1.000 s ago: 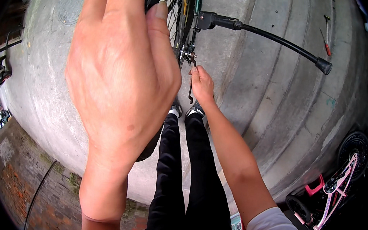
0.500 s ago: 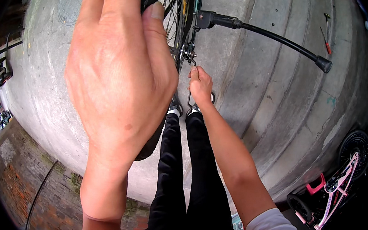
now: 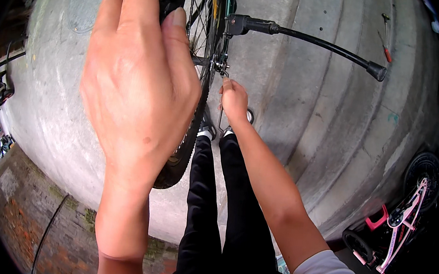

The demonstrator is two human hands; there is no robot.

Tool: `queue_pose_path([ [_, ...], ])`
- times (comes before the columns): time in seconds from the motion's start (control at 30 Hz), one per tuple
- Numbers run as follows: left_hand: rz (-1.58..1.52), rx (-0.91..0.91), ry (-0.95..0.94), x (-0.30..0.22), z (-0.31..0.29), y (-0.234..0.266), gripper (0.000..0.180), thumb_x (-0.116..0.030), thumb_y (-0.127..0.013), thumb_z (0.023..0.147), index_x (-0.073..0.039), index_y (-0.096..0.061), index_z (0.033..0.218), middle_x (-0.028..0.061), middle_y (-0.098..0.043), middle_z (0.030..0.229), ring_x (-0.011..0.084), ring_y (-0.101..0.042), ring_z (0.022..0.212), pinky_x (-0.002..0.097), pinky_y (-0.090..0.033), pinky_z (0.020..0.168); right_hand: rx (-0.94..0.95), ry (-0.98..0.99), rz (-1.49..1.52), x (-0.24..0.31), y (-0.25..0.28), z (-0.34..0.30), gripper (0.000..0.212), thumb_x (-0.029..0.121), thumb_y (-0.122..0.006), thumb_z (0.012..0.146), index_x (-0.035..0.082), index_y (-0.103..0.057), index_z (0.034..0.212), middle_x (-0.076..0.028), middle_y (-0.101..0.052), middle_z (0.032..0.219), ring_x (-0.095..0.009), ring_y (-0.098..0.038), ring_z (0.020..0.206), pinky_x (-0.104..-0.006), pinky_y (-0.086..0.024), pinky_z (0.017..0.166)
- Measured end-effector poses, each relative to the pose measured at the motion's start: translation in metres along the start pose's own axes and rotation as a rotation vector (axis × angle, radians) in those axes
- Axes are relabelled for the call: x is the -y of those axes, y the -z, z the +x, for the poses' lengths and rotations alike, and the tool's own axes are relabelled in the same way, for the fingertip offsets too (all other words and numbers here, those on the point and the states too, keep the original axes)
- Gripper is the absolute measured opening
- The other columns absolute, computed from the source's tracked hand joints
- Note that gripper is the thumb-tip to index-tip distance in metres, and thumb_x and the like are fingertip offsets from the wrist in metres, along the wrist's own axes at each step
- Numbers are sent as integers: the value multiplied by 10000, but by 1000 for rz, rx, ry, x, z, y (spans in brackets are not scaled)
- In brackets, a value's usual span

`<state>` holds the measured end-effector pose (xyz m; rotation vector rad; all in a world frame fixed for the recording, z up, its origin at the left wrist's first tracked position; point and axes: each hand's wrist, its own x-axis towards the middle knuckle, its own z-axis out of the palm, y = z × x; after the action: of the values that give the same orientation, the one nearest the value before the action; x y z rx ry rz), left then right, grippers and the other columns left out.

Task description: The person holds a bicycle wheel, turns it over to inspect both sides, and uses a wrench to tighten bolts on the hub and axle area while the bike frame rests upside down on the ground.

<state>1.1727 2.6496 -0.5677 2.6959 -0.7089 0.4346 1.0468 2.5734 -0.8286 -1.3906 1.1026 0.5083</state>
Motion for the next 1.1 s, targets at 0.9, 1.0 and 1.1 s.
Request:
queue_pose_path([
  [0.9, -766, 401, 303, -46, -188, 121, 655, -174, -774, 776, 46, -511, 1334, 192, -636, 1246, 307, -658, 1014, 400, -502, 911, 273, 944, -201, 83, 116, -268, 198, 91, -802, 820, 9, -642, 904, -102, -725, 825, -229, -708, 685, -302, -526, 601],
  [1.0, -922, 419, 356, -33, -169, 117, 619, -124, -730, 807, 63, -495, 1348, 181, -672, 1028, 298, -671, 799, 382, -539, 729, 317, 1145, -337, 126, 76, -287, 297, 236, -849, 779, 31, -719, 950, -78, -729, 859, -255, -714, 789, -328, -543, 652],
  [1.1, -1015, 180, 532, -6, -152, 106, 542, -23, -699, 783, 10, -554, 1305, 123, -619, 845, 265, -631, 652, 356, -507, 559, 256, 1298, -498, 163, 53, -279, 562, 579, -606, 925, 39, -700, 1049, -101, -718, 981, -291, -693, 913, -404, -536, 776],
])
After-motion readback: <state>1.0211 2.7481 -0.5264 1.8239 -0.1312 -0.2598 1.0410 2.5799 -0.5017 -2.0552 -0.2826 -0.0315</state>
